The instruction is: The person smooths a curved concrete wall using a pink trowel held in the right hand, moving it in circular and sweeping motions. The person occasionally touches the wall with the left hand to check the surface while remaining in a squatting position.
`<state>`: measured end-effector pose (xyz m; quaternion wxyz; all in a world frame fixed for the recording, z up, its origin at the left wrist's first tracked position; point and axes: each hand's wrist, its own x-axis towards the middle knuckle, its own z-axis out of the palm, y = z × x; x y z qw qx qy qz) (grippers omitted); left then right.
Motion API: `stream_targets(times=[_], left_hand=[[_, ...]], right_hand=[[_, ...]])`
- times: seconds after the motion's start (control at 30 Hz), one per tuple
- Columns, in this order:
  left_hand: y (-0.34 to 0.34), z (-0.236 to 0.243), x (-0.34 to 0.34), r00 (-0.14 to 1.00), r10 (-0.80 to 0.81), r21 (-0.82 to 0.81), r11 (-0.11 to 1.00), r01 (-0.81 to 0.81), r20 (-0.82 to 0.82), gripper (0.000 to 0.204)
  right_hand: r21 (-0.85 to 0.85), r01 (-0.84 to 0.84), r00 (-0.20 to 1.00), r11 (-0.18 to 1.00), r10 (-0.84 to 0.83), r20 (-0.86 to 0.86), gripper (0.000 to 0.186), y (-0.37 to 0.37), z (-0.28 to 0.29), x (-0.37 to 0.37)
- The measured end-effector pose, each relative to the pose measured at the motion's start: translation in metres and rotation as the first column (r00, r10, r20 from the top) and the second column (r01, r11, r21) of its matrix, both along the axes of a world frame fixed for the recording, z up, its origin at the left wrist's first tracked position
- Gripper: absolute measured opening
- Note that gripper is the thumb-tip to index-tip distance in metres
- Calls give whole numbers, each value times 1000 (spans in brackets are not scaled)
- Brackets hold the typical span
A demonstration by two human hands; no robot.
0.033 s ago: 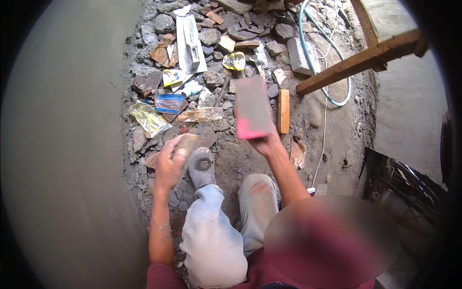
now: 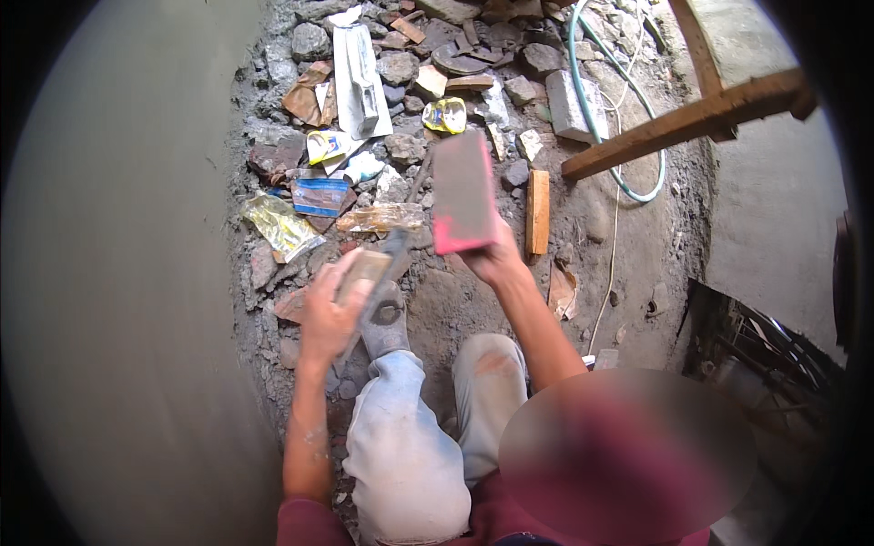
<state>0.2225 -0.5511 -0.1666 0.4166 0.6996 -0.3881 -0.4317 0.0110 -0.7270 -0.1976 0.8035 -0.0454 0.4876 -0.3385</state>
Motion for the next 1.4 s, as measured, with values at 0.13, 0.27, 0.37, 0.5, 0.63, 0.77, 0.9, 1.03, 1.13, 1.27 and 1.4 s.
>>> stream_targets(times=[0.13, 0.27, 0.37, 0.5, 0.63, 0.77, 0.9, 1.03, 1.13, 1.27, 1.4], left_hand=[[-53, 23, 7, 982, 39, -12, 999, -38, 184, 51], [-88, 23, 41, 962, 129, -13, 991, -130, 240, 47], [-118, 24, 66, 926, 143, -25, 989, -143, 349, 48], [-154, 13, 101, 887, 292, -63, 955, -288, 358, 48], [-155, 39, 100, 848, 246, -102, 969, -225, 470, 50], [-110, 55, 75, 902, 50, -62, 998, -26, 428, 47], [-79, 66, 54, 869, 75, -79, 996, -41, 489, 47], [-64, 73, 57, 832, 126, -124, 990, -69, 540, 47], [-63, 71, 70, 766, 170, -186, 980, -68, 620, 47], [-70, 82, 84, 749, 203, -171, 978, -121, 630, 46], [-86, 78, 93, 732, 213, -182, 976, -123, 647, 48]], right_hand=[[-255, -127, 992, 959, 118, -54, 33, -50, -28, 95], [-395, -189, 981, 899, 195, -25, 33, -69, -33, 139], [-405, -279, 960, 871, 259, -104, 36, -48, -42, 149], [-470, -791, 610, 392, 435, -662, 44, -31, -49, 132], [-289, -149, 969, 946, 198, 147, 50, -40, -56, 134], [-329, 71, 905, 942, 78, 419, 40, -87, -79, 137], [-485, 98, 912, 869, 117, 394, 37, -83, -50, 156], [-463, 56, 877, 884, 178, 446, 36, -67, -47, 168], [-479, -30, 856, 877, 270, 440, 42, -47, -33, 185], [-529, -174, 832, 831, 411, 373, 51, -29, -34, 187], [-523, -268, 852, 809, 452, 264, 52, -27, -62, 164]])
